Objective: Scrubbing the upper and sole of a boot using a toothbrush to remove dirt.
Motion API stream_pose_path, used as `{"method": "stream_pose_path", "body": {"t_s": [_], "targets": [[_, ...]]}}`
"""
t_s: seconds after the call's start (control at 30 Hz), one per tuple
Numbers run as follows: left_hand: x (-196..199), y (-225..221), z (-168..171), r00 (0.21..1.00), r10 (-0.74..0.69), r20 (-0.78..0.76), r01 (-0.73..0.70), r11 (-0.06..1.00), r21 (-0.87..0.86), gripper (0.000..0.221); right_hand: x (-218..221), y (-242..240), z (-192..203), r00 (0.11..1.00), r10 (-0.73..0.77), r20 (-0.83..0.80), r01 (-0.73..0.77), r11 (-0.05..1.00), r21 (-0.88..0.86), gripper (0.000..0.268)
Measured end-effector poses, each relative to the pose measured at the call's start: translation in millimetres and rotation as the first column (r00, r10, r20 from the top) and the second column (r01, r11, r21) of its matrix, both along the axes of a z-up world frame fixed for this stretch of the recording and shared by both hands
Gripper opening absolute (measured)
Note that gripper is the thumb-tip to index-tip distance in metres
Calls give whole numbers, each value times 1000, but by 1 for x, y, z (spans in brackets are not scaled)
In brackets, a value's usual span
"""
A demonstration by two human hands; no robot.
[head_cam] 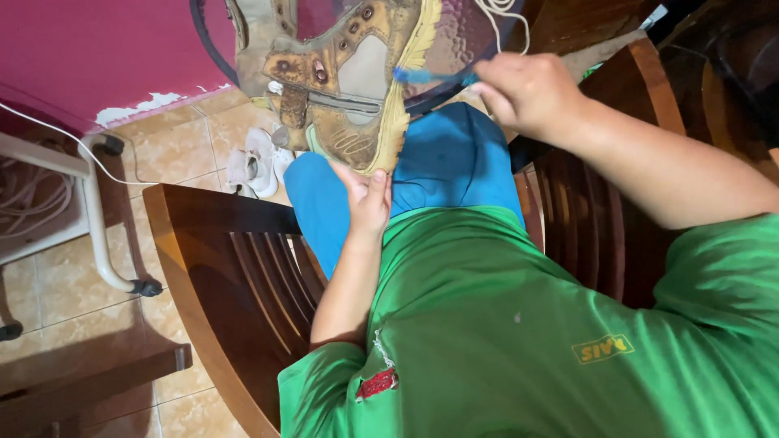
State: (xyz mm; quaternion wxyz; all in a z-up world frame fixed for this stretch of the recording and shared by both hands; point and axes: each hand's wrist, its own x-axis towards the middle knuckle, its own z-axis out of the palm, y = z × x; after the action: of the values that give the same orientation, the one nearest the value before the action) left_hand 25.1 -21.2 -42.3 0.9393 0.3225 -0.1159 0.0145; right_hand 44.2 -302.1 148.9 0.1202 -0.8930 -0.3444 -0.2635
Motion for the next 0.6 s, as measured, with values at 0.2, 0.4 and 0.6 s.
{"method": "stream_pose_path", "body": {"t_s": [0.2, 0.4, 0.6], "targets": [[-5, -3, 20, 1000, -19, 6, 19, 1000, -12, 112, -1, 12, 2, 990, 132, -43, -137, 979, -149, 30], [-9, -2, 18, 996, -66, -59, 66, 998, 6, 112, 11, -8, -20, 994, -4, 107, 10, 998, -55, 17], [-11, -7, 41, 991, -97, 92, 101, 994, -33, 104, -16, 33, -2, 970, 192, -148, -201, 978, -52, 9]]}}
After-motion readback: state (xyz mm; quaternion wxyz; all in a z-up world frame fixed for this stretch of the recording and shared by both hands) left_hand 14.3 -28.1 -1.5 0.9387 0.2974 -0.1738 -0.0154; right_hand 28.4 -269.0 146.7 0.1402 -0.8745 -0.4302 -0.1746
